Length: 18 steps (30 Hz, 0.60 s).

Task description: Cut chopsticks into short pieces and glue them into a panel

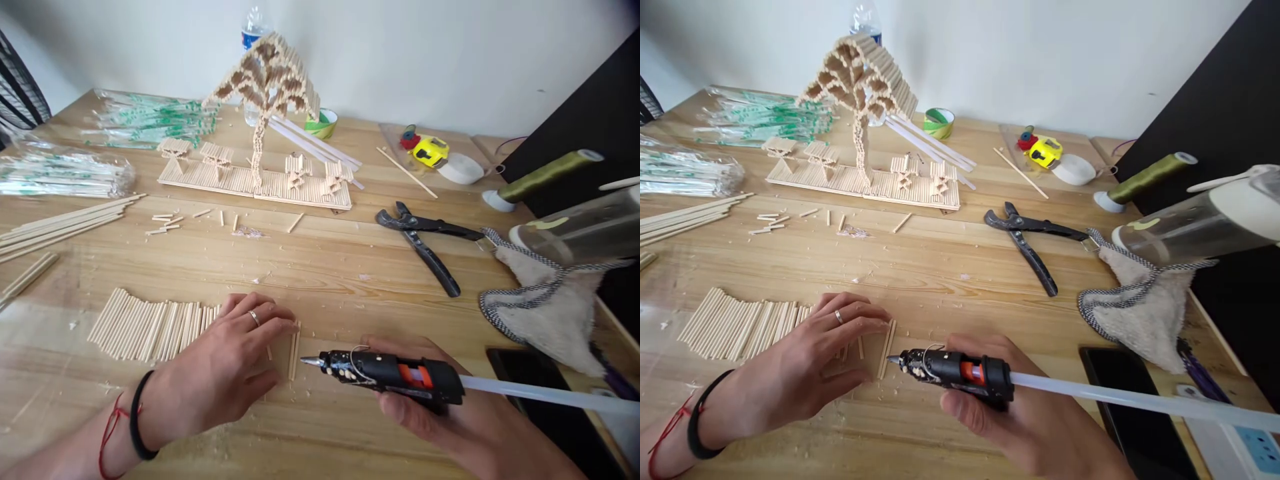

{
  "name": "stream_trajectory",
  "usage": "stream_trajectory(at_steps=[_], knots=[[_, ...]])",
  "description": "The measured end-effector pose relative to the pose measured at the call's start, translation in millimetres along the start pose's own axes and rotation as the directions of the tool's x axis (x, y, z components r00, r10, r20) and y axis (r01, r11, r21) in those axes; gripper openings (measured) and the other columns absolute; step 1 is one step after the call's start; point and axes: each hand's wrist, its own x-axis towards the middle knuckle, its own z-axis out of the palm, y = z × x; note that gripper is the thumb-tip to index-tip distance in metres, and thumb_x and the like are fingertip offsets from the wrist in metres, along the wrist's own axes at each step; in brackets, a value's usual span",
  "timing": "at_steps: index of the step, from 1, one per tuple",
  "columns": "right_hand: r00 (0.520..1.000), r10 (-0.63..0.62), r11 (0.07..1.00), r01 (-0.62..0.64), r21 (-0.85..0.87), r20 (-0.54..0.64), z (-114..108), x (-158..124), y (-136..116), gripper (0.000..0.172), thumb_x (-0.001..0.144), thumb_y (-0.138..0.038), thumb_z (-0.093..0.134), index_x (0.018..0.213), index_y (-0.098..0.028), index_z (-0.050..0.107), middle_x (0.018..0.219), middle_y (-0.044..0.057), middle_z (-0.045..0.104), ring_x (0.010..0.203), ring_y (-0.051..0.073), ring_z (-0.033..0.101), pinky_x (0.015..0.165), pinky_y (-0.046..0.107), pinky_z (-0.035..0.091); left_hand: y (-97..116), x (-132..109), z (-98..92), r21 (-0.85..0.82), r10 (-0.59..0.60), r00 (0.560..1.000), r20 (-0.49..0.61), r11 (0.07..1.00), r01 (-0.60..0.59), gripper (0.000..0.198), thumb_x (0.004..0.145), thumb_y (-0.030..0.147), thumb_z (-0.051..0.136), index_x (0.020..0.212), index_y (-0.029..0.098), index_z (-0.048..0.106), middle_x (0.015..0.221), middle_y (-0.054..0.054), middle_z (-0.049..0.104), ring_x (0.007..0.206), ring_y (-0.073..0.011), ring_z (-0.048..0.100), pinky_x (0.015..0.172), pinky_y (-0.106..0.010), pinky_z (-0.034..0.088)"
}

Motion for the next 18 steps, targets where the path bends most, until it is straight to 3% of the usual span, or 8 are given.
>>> stream_trajectory(at_steps=[5,14,18], knots=[[0.996,-0.082,0.997,0.082,0.015,0.031,3.8,1.0,6.1,0.056,0.087,-0.059,0.079,0.135,-0.032,0.075,0.117,0.009,0.083,0.104,0.035,0.079,0.089,0.043,0.069,1.4,-0.9,3.5,-0.006,-0.009,1.0,-0.024,1.0,0.009,0.05,0.092,0.013,0.074,0.138,0.024,0.058,0.138,-0.01,0.069,0.126,-0.0291,0.061,0.108,-0.046,0.046],[0.994,-0.103,0.995,0.103,0.016,0.038,5.2,0.0,0.8,0.055,0.089,-0.049,0.081,0.14,-0.033,0.071,0.122,0.009,0.082,0.108,0.034,0.079,0.092,0.042,0.067,0.2,0.9,5.4,-0.005,0.024,0.999,-0.035,1.0,-0.025,0.049,0.092,0.013,0.074,0.136,0.021,0.054,0.135,-0.009,0.07,0.122,-0.0271,0.062,0.104,-0.044,0.044],[0.987,-0.131,0.991,0.129,0.021,0.094,2.0,3.4,-1.5,0.056,0.086,-0.045,0.084,0.139,-0.035,0.071,0.122,0.007,0.082,0.108,0.034,0.079,0.091,0.042,0.068,0.1,0.9,5.3,-0.005,0.019,0.999,-0.029,1.0,-0.019,0.047,0.093,0.014,0.073,0.136,0.022,0.054,0.134,-0.009,0.071,0.122,-0.028,0.062,0.104,-0.044,0.044]])
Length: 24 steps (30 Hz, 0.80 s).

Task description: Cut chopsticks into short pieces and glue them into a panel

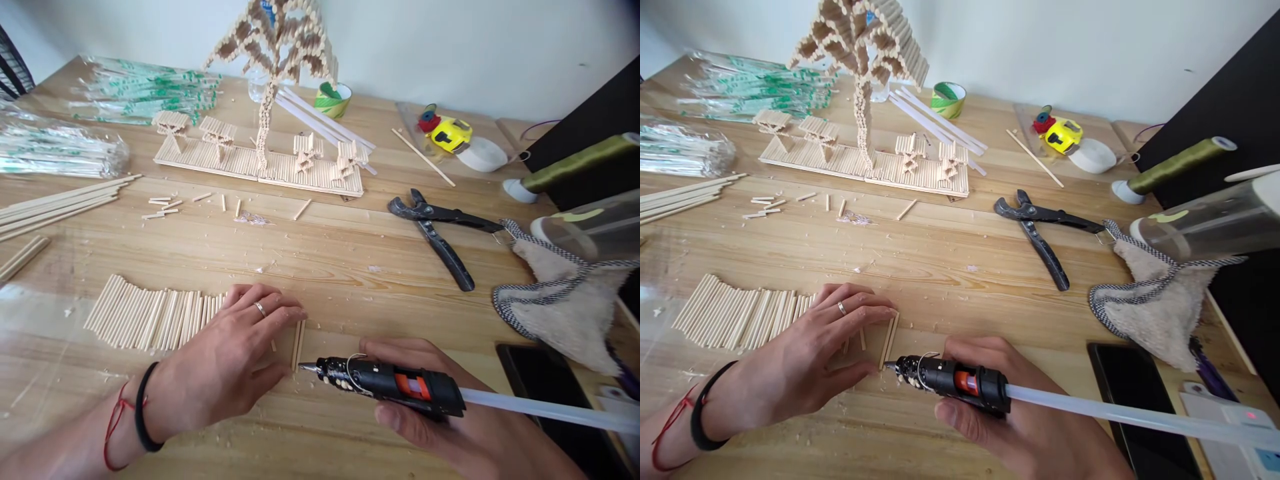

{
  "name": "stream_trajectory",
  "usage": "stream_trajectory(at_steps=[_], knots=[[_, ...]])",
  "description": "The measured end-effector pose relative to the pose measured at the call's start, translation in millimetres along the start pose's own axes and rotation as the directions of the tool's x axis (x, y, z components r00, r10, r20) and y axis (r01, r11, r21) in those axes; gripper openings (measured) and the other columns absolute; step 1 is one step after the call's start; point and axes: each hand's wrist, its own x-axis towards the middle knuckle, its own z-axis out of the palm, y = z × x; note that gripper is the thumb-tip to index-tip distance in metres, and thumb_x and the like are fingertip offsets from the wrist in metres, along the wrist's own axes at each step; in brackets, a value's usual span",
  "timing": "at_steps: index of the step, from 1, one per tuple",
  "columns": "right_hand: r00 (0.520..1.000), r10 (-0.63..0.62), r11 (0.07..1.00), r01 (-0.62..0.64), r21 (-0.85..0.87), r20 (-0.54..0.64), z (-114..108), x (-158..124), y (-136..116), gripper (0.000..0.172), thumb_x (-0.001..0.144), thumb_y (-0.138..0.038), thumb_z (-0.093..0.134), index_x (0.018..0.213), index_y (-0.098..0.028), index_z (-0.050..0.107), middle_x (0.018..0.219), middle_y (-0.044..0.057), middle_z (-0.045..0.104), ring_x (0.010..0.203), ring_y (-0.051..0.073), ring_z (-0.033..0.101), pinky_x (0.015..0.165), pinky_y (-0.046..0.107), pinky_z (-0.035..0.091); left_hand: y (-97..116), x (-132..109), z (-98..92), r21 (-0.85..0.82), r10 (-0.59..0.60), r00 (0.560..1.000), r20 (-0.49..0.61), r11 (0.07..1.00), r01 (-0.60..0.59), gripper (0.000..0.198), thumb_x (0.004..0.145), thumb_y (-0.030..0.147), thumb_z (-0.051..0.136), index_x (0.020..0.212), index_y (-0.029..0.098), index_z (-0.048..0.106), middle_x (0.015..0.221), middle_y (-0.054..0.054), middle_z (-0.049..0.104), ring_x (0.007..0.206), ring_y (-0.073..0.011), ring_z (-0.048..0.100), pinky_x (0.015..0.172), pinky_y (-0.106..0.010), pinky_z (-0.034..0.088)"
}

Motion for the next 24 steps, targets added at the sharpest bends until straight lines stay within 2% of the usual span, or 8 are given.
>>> stream_trajectory(at_steps=[5,8,10,15,20,24], knots=[[0.999,-0.011,1.0,0.012,-0.024,0.033,-3,14,-15,0.044,0.087,-0.047,0.082,0.128,-0.033,0.076,0.11,0.006,0.084,0.101,0.032,0.08,0.087,0.039,0.067,0,0,-1.0,-0.002,0.002,1.0,0.007,1.0,-0.002,0.046,0.094,0.014,0.073,0.135,0.021,0.055,0.133,-0.009,0.071,0.122,-0.0273,0.062,0.104,-0.043,0.043],[0.993,-0.053,0.996,0.061,-0.067,0.107,-3,24,-26,0.022,0.095,-0.048,0.075,0.109,-0.032,0.079,0.094,0.005,0.083,0.089,0.028,0.08,0.074,0.032,0.065,0,0,-0.9,-0.004,0.01,1.0,0.0,1.0,-0.01,0.046,0.093,0.013,0.074,0.135,0.02,0.055,0.133,-0.008,0.071,0.122,-0.027,0.061,0.104,-0.043,0.042],[0.988,-0.091,0.991,0.103,-0.089,0.127,-3,26,-27,0.019,0.099,-0.047,0.07,0.102,-0.03,0.078,0.087,0.005,0.082,0.081,0.026,0.079,0.066,0.029,0.063,0,0,-1.0,-0.006,0.015,1.0,-0.001,1.0,-0.015,0.045,0.094,0.013,0.073,0.134,0.02,0.055,0.132,-0.008,0.071,0.122,-0.0269,0.061,0.105,-0.043,0.041],[0.983,-0.185,0.971,0.185,-0.15,0.016,1,19,-17,0.029,0.099,-0.044,0.07,0.123,-0.028,0.071,0.106,0.008,0.083,0.091,0.027,0.08,0.074,0.031,0.065,1,-1,-1.8,-0.024,0.019,1.0,0.005,1.0,-0.019,0.045,0.095,0.012,0.072,0.135,0.019,0.055,0.133,-0.009,0.07,0.123,-0.0271,0.06,0.106,-0.043,0.04],[0.976,-0.208,0.963,0.217,-0.159,0.068,3,18,-14,0.021,0.1,-0.041,0.069,0.118,-0.03,0.073,0.099,0.005,0.082,0.087,0.026,0.08,0.07,0.029,0.064,0,-1,-2.1,-0.028,0.019,1.0,0.012,0.999,-0.019,0.042,0.096,0.013,0.071,0.135,0.019,0.055,0.132,-0.009,0.07,0.124,-0.028,0.06,0.106,-0.045,0.04],[0.973,-0.227,0.963,0.22,-0.153,-0.032,5,14,-10,0.04,0.099,-0.043,0.071,0.136,-0.03,0.064,0.111,0.007,0.082,0.097,0.027,0.08,0.083,0.032,0.066,0,0,-1.7,-0.034,0.016,1.0,0.014,0.999,-0.015,0.041,0.097,0.015,0.07,0.135,0.02,0.055,0.132,-0.009,0.071,0.123,-0.0289,0.061,0.105,-0.047,0.04]])
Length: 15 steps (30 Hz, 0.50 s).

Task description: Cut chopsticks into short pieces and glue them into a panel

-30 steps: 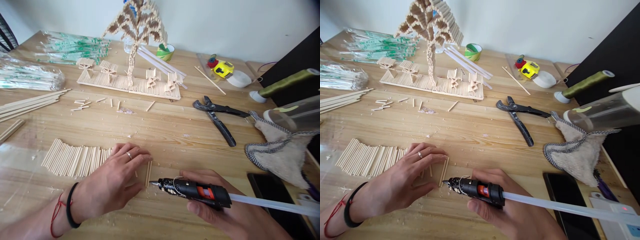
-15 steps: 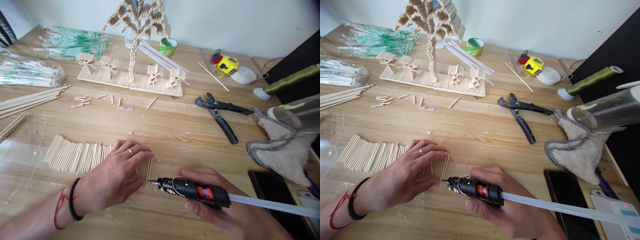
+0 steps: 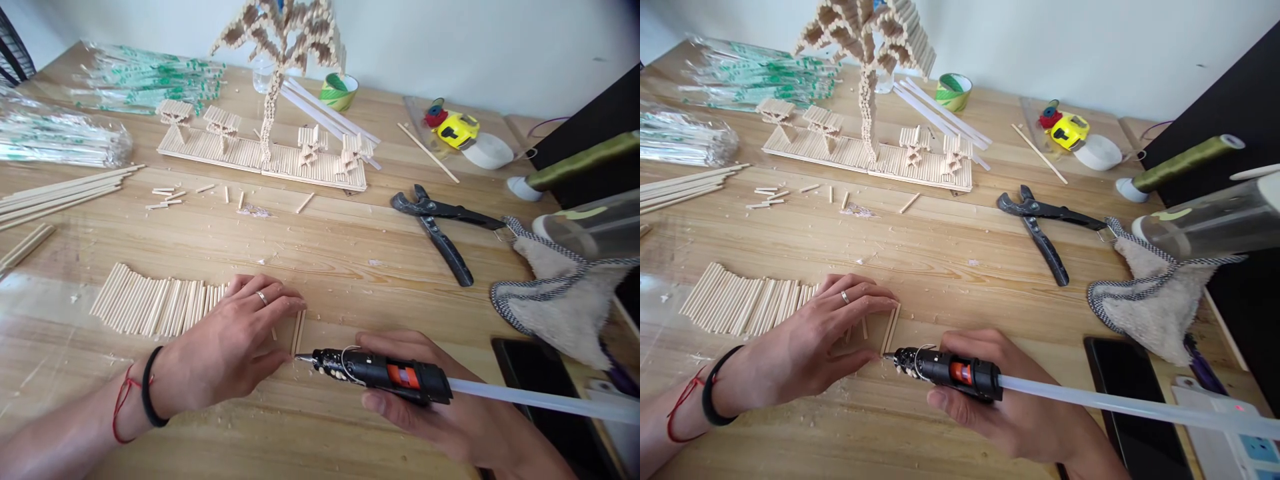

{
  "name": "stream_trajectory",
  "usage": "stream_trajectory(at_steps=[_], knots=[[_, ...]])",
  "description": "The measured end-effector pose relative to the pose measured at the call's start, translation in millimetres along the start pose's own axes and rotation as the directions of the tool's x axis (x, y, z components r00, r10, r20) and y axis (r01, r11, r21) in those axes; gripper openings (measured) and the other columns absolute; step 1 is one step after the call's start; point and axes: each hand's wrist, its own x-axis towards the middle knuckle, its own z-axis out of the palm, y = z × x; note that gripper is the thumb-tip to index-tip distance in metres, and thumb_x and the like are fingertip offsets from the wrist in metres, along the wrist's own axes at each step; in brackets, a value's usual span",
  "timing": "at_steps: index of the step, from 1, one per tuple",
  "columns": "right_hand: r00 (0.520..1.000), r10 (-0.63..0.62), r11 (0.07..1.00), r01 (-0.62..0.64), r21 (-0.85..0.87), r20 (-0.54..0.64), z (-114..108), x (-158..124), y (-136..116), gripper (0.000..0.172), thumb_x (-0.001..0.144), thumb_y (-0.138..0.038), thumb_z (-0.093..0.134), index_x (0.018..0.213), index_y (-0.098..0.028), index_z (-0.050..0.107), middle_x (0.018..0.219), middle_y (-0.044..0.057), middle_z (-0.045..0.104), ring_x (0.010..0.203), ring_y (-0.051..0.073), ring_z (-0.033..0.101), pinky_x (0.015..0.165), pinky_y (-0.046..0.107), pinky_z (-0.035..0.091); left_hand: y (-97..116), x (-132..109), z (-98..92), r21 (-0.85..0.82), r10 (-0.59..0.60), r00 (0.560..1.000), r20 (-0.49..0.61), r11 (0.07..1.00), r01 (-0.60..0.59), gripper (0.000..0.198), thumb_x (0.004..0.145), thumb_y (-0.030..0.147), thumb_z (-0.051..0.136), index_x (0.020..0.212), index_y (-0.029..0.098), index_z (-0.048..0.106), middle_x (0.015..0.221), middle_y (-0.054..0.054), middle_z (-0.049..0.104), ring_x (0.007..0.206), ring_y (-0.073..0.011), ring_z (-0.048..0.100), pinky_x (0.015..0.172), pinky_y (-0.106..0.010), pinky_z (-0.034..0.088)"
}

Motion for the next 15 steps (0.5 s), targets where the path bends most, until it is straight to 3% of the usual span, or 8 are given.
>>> stream_trajectory(at_steps=[7,15], knots=[[1.0,0.008,1.0,-0.008,0.007,0.006,1.9,-8.3,4.1,0.046,0.099,-0.044,0.073,0.141,-0.031,0.062,0.117,0.007,0.081,0.102,0.027,0.08,0.088,0.033,0.067,-1.1,-1.2,1.0,0.01,0.011,1.0,-0.009,1.0,-0.011,0.042,0.096,0.014,0.072,0.134,0.018,0.056,0.132,-0.009,0.071,0.123,-0.0287,0.061,0.105,-0.047,0.041],[0.999,0.033,0.999,-0.033,-0.008,-0.009,1.8,-6.2,2.5,0.042,0.097,-0.042,0.075,0.136,-0.029,0.067,0.114,0.008,0.082,0.099,0.027,0.081,0.084,0.032,0.067,-1.3,0.4,1.4,0.0,0.01,1.0,-0.004,1.0,-0.01,0.041,0.096,0.015,0.072,0.134,0.019,0.057,0.133,-0.01,0.07,0.124,-0.029,0.06,0.105,-0.047,0.041]])
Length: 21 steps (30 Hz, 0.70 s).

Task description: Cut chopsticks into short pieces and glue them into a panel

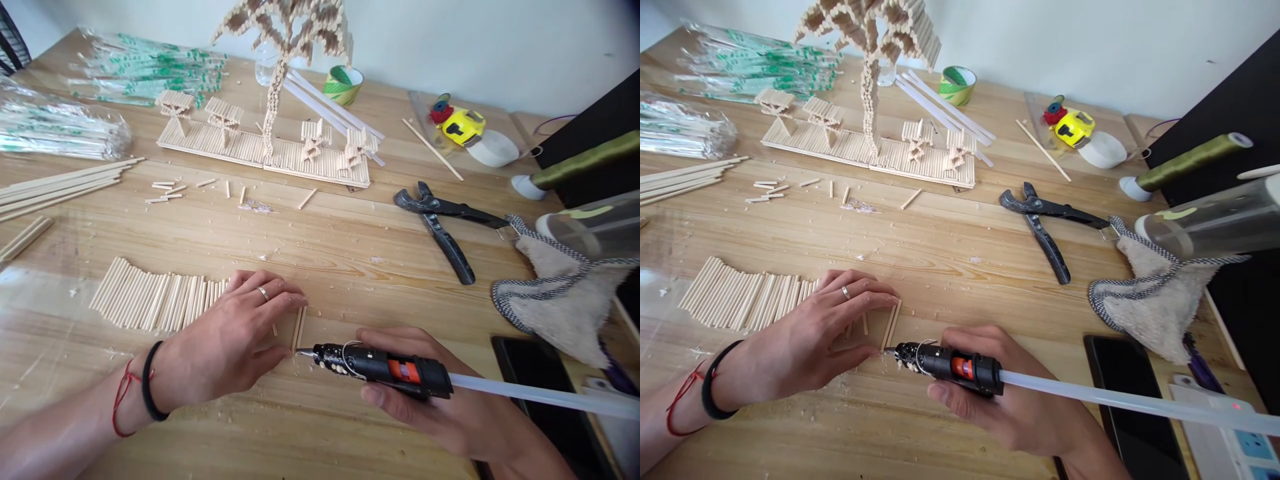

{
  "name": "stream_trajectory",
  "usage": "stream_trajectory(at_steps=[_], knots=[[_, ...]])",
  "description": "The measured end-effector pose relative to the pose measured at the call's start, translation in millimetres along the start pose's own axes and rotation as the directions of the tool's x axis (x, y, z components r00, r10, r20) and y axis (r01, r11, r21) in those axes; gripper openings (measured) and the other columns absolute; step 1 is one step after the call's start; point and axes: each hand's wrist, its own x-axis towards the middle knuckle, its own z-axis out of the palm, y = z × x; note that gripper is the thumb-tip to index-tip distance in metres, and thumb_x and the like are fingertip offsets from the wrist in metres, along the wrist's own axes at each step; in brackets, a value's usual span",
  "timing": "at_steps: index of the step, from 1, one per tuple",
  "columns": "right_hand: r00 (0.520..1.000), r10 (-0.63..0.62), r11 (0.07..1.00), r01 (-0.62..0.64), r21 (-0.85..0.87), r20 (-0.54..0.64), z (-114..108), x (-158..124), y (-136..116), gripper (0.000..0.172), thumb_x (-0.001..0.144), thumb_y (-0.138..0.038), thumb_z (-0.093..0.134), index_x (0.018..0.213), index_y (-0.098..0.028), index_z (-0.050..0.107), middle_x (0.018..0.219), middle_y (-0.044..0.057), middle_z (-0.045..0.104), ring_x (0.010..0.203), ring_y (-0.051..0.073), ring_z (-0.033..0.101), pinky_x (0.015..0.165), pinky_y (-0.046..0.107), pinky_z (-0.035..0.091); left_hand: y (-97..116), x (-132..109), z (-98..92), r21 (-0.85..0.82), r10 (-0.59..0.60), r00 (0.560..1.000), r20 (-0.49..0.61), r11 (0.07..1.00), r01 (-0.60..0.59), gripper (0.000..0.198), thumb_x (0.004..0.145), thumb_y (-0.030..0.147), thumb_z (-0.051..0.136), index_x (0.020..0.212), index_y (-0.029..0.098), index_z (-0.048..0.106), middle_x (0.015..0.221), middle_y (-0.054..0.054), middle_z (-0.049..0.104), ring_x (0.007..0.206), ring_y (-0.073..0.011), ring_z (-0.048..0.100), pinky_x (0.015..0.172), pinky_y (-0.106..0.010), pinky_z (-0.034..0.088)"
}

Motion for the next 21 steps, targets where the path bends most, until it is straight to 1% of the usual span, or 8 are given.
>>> stream_trajectory(at_steps=[3,6,9,11,16,19,21], knots=[[1.0,-0.005,1.0,0.006,-0.02,0.016,-2,9,-5,0.032,0.099,-0.043,0.072,0.126,-0.028,0.072,0.107,0.007,0.083,0.093,0.026,0.081,0.078,0.03,0.066,-1,0,0.1,-0.001,-0.003,1.0,0.0,1.0,0.003,0.04,0.096,0.014,0.072,0.133,0.019,0.057,0.132,-0.01,0.07,0.123,-0.0289,0.06,0.104,-0.047,0.041],[0.996,0.005,1.0,-0.003,-0.017,0.089,-5,20,-13,0.017,0.101,-0.042,0.068,0.105,-0.029,0.077,0.09,0.004,0.082,0.08,0.024,0.079,0.069,0.028,0.064,0,-1,0.3,0.0,-0.002,1.0,-0.002,1.0,0.002,0.041,0.095,0.014,0.073,0.133,0.018,0.058,0.132,-0.009,0.071,0.123,-0.0287,0.06,0.104,-0.047,0.041],[0.987,0.026,1.0,-0.027,0.002,0.158,-8,28,-19,0.017,0.101,-0.04,0.067,0.091,-0.029,0.075,0.075,0.001,0.078,0.067,0.021,0.074,0.063,0.027,0.061,0,-1,0.7,0.001,-0.001,1.0,-0.007,1.0,0.001,0.04,0.095,0.013,0.072,0.132,0.018,0.058,0.131,-0.01,0.071,0.122,-0.029,0.061,0.104,-0.047,0.041],[0.986,0.039,0.999,-0.04,0.006,0.161,-8,30,-20,0.016,0.1,-0.039,0.069,0.089,-0.028,0.075,0.072,0.0,0.076,0.066,0.021,0.073,0.064,0.027,0.061,0,-1,0.7,0.001,-0.001,1.0,-0.01,1.0,0.001,0.04,0.095,0.013,0.072,0.132,0.018,0.058,0.13,-0.01,0.071,0.122,-0.0293,0.061,0.103,-0.047,0.041],[0.989,0.043,0.999,-0.045,0.015,0.14,-7,28,-20,0.017,0.101,-0.039,0.068,0.091,-0.028,0.076,0.076,0.001,0.078,0.072,0.021,0.076,0.067,0.026,0.061,0,0,-0.1,-0.001,-0.002,1.0,-0.007,1.0,0.002,0.039,0.095,0.013,0.072,0.131,0.017,0.059,0.13,-0.01,0.071,0.121,-0.0294,0.062,0.103,-0.047,0.041],[0.992,0.031,0.999,-0.032,0.011,0.123,-7,26,-18,0.016,0.102,-0.039,0.067,0.095,-0.029,0.077,0.081,0.002,0.08,0.074,0.022,0.077,0.068,0.027,0.062,1,0,-0.8,-0.003,-0.01,1.0,-0.004,1.0,0.01,0.038,0.094,0.013,0.072,0.13,0.017,0.059,0.13,-0.01,0.071,0.121,-0.0291,0.061,0.104,-0.047,0.041],[0.996,0.019,1.0,-0.018,-0.014,0.084,-7,25,-18,0.015,0.101,-0.04,0.067,0.101,-0.029,0.077,0.086,0.003,0.082,0.077,0.023,0.079,0.069,0.028,0.064,1,-1,-0.9,-0.007,-0.011,1.0,-0.002,1.0,0.011,0.038,0.095,0.013,0.071,0.13,0.017,0.059,0.13,-0.01,0.071,0.122,-0.0288,0.061,0.105,-0.047,0.041]])
